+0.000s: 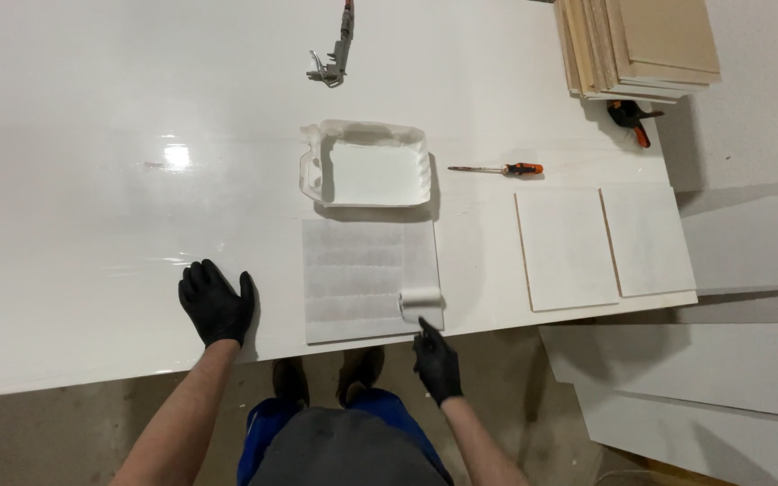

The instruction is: The person uses a small paint roller to apply white paint onto a rectangular piece of wood placed on a white table. They repeatedly roll the tool in a paint tray to reload it and then spread the paint evenly across the wood's surface.

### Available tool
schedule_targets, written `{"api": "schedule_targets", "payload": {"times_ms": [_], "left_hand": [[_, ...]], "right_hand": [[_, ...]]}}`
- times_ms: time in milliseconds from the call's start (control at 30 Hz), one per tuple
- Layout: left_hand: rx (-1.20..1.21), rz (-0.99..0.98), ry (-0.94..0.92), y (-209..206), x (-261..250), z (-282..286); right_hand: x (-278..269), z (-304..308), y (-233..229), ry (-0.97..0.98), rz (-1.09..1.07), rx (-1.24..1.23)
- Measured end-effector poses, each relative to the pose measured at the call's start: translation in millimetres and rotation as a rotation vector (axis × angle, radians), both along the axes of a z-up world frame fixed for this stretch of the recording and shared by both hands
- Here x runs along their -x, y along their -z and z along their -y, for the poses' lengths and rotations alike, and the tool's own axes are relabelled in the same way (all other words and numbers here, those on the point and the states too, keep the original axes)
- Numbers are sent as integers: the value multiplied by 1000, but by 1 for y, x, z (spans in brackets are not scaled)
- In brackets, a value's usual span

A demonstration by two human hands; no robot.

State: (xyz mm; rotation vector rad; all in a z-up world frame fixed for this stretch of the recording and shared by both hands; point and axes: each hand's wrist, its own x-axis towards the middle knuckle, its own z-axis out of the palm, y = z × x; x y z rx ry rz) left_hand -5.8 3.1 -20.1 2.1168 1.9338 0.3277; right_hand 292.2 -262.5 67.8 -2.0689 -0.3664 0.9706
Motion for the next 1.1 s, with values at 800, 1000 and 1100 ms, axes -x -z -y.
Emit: {"api": "schedule_targets", "payload": {"times_ms": [800, 1000, 1100], "left_hand": [[57, -55, 3, -18, -4, -3], [90, -73, 0, -21, -4, -1], [61, -86, -3, -13, -3, 0]], "right_hand": [[-40, -156, 23, -55, -105, -177], [45, -35, -35, -13, -152, -13], [56, 42, 36, -32, -134, 62]]}}
